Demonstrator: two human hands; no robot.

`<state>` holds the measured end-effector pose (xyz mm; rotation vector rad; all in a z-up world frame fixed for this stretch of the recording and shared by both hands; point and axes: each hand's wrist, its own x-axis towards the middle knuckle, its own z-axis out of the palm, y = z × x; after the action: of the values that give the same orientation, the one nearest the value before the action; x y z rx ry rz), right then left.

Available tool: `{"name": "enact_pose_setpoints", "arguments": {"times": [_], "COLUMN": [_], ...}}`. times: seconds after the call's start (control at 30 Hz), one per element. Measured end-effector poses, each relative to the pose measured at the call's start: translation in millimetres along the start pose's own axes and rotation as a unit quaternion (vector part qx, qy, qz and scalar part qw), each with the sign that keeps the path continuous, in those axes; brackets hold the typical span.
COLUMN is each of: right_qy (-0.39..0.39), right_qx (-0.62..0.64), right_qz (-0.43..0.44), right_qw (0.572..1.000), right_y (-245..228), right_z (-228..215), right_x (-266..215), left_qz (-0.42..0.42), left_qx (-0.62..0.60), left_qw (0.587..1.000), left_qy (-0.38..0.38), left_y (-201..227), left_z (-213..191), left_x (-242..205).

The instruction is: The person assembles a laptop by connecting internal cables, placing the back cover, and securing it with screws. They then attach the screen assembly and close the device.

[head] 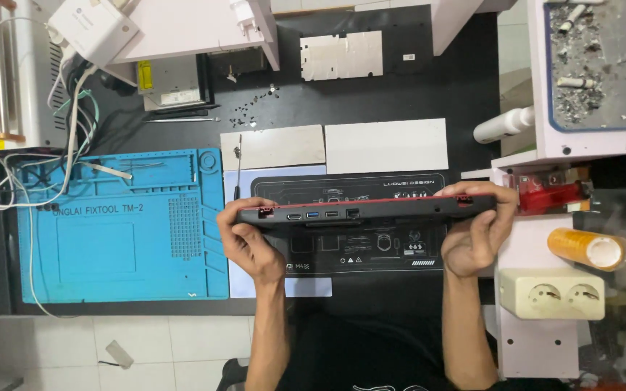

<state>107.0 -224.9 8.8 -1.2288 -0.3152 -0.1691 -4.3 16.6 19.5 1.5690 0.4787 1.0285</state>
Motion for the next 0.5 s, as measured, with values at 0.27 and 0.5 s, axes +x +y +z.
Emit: {"name": "enact_pose_setpoints", "arguments": {"times": [0.27, 0.5], "right_qy": [-0.004, 0.006], "right_qx": [-0.028, -0.031], "right_qz": [0.001, -0.002], "right_qw": [1.0, 1.0], "right_y": [-3.2, 2.9], "right_z": [-1.0, -4.1], "right_x": [1.5, 2.2], "left_qz": [-0.018, -0.024], "left_qx": [-0.036, -0.096], "left_qw": [0.998, 0.993], "left_qy": [-0.038, -0.066], "left_y": [7.7, -1.5], "left_z": [-4.4, -13.1], "left_x": [5.6, 9.0]}}
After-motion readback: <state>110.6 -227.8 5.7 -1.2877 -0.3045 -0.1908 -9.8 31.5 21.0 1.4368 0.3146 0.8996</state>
